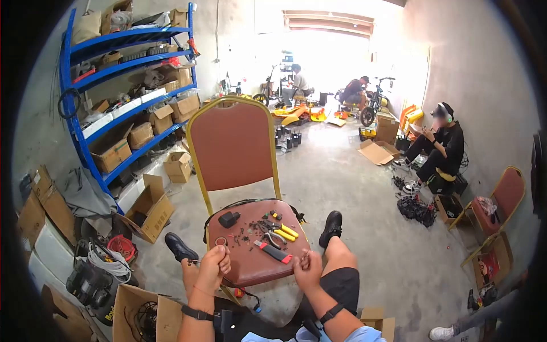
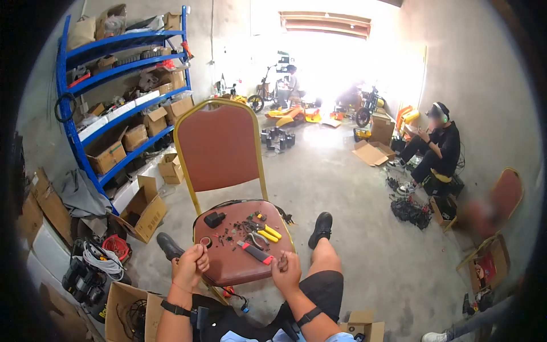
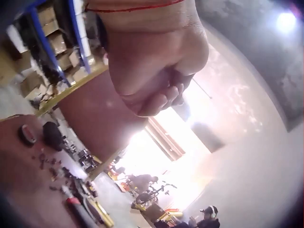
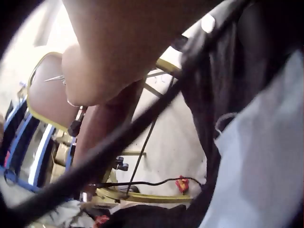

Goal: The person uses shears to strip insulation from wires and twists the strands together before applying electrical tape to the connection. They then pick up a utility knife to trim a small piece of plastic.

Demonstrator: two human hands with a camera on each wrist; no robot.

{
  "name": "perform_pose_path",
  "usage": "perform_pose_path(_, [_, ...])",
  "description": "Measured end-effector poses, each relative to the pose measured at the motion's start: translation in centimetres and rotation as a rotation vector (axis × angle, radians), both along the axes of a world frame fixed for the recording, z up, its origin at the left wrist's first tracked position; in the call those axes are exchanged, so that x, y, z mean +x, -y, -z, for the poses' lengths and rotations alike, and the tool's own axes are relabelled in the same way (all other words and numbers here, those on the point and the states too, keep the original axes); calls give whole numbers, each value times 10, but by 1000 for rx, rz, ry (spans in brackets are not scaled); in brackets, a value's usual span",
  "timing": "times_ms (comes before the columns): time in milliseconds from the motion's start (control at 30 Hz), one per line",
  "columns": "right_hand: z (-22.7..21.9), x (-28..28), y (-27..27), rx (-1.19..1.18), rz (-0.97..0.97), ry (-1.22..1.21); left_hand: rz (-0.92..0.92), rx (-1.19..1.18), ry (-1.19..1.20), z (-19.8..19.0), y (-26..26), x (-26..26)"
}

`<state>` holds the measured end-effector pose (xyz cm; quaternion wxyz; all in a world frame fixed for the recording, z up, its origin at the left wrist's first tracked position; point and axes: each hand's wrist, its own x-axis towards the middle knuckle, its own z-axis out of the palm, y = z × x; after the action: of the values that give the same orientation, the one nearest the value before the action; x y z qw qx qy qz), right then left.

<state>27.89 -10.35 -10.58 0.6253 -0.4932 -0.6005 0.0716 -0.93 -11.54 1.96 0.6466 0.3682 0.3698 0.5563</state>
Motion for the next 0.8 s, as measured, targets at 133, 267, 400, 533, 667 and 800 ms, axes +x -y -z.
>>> perform_pose_path(133, [-87,-6,-32,401,91,142,44,-4,-112,-20,-11,-1])
perform_pose_path(267, [-121,-8,-62,530,34,316,52,86,-237,-48,-31,18])
perform_pose_path(400, [-161,-5,-119,650,61,393,47,94,-372,-51,-54,21])
perform_pose_path(533, [-138,13,-173,563,49,494,5,19,-442,-30,-72,5])
perform_pose_path(667, [-132,8,-201,524,-195,636,-12,-51,-472,-4,-90,-13])
perform_pose_path(800, [-106,-8,-181,610,-253,563,-72,-95,-372,26,-99,-27])
